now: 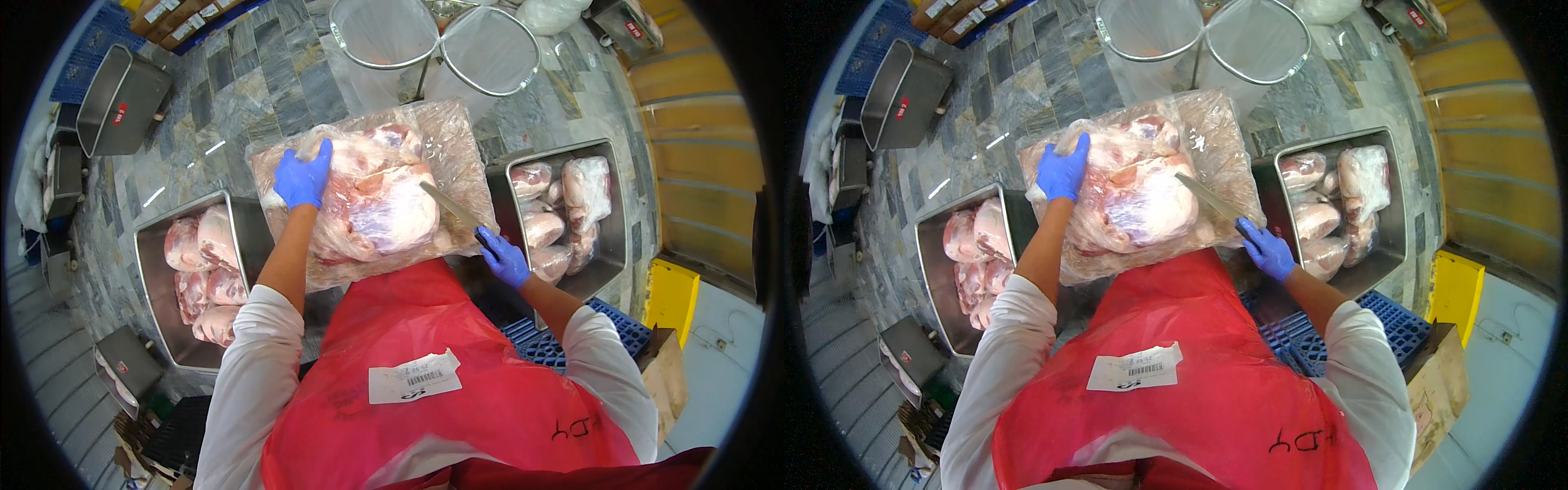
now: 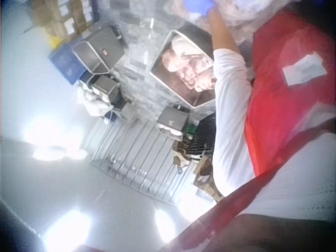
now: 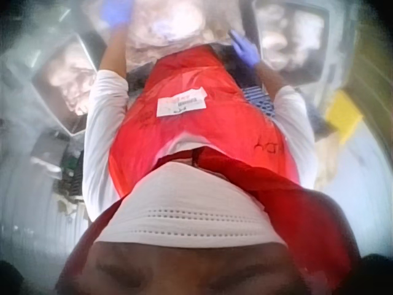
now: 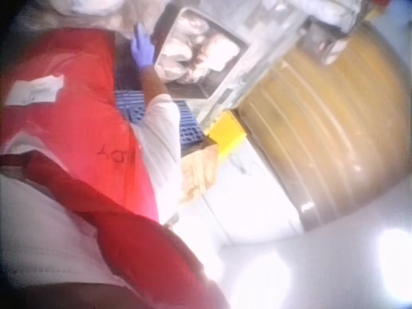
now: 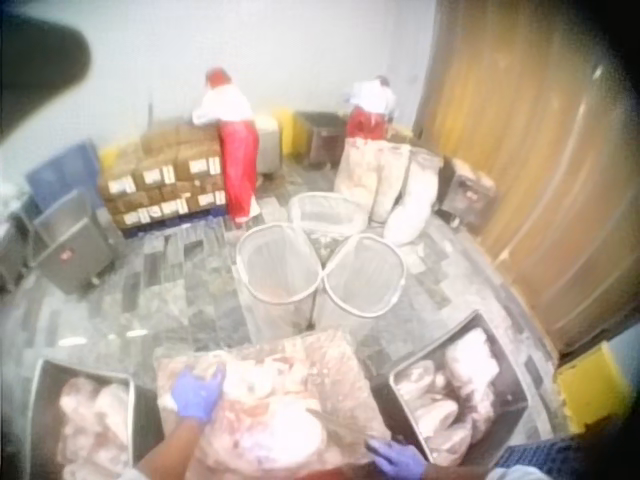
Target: The person unwraps a large piece of meat from plastic wrap on a cutting board. They then use a knife to cut the meat into smaller pieces and place them into a metal tray.
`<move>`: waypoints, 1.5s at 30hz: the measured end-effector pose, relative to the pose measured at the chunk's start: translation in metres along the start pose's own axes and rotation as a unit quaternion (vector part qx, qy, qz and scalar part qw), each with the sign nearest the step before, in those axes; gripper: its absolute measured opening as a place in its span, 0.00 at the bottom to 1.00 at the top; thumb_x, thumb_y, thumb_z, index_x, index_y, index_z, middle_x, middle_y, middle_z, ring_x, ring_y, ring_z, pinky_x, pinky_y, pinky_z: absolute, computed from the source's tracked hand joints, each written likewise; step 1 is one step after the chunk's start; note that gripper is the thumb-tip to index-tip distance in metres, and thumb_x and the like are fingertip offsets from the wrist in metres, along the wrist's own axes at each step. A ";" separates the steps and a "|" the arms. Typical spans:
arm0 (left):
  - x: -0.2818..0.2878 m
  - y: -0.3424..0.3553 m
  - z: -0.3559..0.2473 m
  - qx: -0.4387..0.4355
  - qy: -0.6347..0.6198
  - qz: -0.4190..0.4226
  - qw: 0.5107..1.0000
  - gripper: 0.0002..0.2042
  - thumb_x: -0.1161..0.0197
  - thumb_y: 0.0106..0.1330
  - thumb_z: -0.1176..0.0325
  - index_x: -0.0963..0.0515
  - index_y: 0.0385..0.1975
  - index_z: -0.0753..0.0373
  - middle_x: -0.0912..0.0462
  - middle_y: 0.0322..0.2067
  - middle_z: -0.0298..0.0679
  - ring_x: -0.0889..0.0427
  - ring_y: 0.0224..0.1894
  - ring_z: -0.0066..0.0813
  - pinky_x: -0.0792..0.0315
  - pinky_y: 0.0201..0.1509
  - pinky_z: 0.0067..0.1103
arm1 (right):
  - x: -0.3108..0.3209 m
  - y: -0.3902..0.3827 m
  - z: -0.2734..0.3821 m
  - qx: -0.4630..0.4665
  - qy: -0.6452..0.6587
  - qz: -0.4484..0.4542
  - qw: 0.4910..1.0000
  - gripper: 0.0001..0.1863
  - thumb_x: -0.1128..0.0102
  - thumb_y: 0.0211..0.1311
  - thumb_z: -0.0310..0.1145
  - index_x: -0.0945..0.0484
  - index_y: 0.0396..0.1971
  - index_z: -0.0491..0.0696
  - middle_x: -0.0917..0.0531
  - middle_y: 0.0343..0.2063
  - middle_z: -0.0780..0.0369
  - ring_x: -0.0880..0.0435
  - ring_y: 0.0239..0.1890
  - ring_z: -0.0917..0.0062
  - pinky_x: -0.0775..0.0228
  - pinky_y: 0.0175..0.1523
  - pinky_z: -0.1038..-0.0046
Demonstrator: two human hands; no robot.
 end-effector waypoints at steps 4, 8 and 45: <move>0.005 -0.001 -0.002 0.012 0.004 0.007 1.000 0.49 0.35 0.53 0.26 0.21 0.58 0.72 0.16 0.53 0.62 0.16 0.56 0.57 0.25 0.62 0.43 | -0.024 0.000 -0.012 0.003 0.016 -0.061 0.998 0.31 0.42 0.74 0.42 0.36 0.75 0.69 0.18 0.38 0.52 0.16 0.35 0.53 0.21 0.39 0.55; -0.013 0.014 0.019 -0.054 -0.060 0.033 0.996 0.47 0.31 0.53 0.29 0.21 0.56 0.73 0.16 0.52 0.61 0.17 0.57 0.55 0.25 0.61 0.39 | 0.014 -0.006 0.005 -0.043 -0.047 -0.023 0.998 0.32 0.41 0.73 0.43 0.36 0.75 0.73 0.20 0.35 0.54 0.16 0.35 0.55 0.22 0.39 0.56; -0.030 -0.078 -0.151 -0.536 0.077 0.106 0.834 0.24 0.29 0.59 0.42 0.15 0.45 0.55 0.16 0.41 0.47 0.18 0.50 0.53 0.26 0.52 0.44 | 0.199 0.011 0.164 -0.100 -0.099 0.117 0.983 0.22 0.43 0.69 0.41 0.19 0.62 0.61 0.15 0.30 0.47 0.15 0.33 0.49 0.23 0.42 0.52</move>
Point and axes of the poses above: each hand's wrist, its own y-axis towards the middle knuckle, its own x-axis out of the back of the hand, z = x × y, the point moved 7 cm from there along y, towards the middle knuckle
